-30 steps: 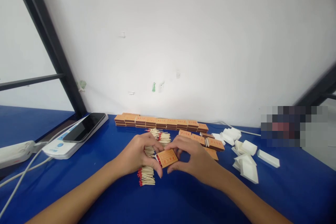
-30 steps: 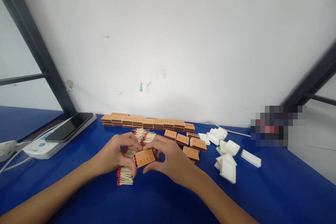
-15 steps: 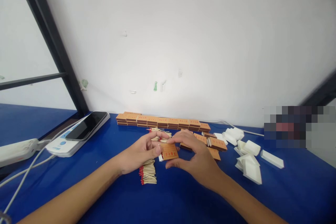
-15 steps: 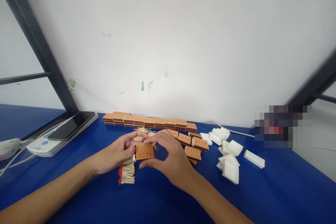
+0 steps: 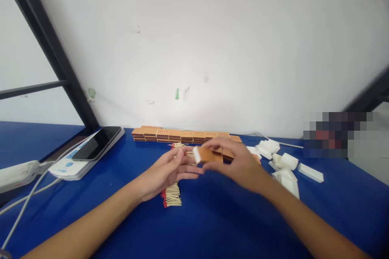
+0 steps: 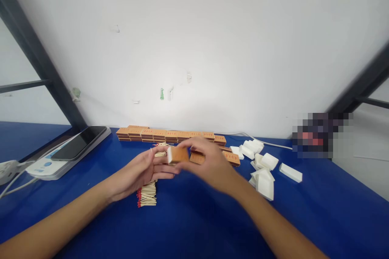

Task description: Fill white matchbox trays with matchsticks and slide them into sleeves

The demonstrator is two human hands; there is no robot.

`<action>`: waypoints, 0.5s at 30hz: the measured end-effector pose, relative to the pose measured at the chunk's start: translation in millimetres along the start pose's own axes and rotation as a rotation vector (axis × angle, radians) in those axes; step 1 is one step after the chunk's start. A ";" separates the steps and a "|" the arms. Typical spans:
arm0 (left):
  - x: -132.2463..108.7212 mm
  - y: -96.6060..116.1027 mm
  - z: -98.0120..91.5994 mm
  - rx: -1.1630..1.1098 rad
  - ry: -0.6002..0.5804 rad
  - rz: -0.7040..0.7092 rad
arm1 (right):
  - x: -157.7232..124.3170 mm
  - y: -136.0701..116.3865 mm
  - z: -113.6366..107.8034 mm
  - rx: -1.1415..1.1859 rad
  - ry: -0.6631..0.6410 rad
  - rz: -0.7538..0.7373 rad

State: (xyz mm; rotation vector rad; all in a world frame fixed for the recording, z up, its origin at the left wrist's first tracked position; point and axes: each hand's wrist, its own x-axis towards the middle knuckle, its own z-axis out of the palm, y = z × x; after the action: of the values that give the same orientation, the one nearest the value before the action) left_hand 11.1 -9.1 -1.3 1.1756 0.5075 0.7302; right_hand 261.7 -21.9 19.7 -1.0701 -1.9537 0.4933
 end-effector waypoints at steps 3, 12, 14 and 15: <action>2.7 6.2 -3.2 0.107 0.106 0.044 | 11.2 39.4 -49.5 -0.244 0.166 0.110; 5.9 8.8 -9.5 0.245 0.190 0.108 | 13.5 139.2 -98.3 -0.488 0.043 0.288; 6.4 8.9 -9.8 0.267 0.200 0.114 | 12.6 145.2 -91.0 -0.470 0.046 0.287; 6.8 9.0 -10.6 0.274 0.206 0.116 | 12.4 147.4 -88.1 -0.457 0.059 0.287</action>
State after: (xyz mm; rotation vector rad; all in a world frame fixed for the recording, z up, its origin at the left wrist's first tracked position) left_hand 6.1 4.5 4.0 1.4011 0.7325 0.9079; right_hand 403.7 66.4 -21.2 -1.6485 -1.9152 0.1599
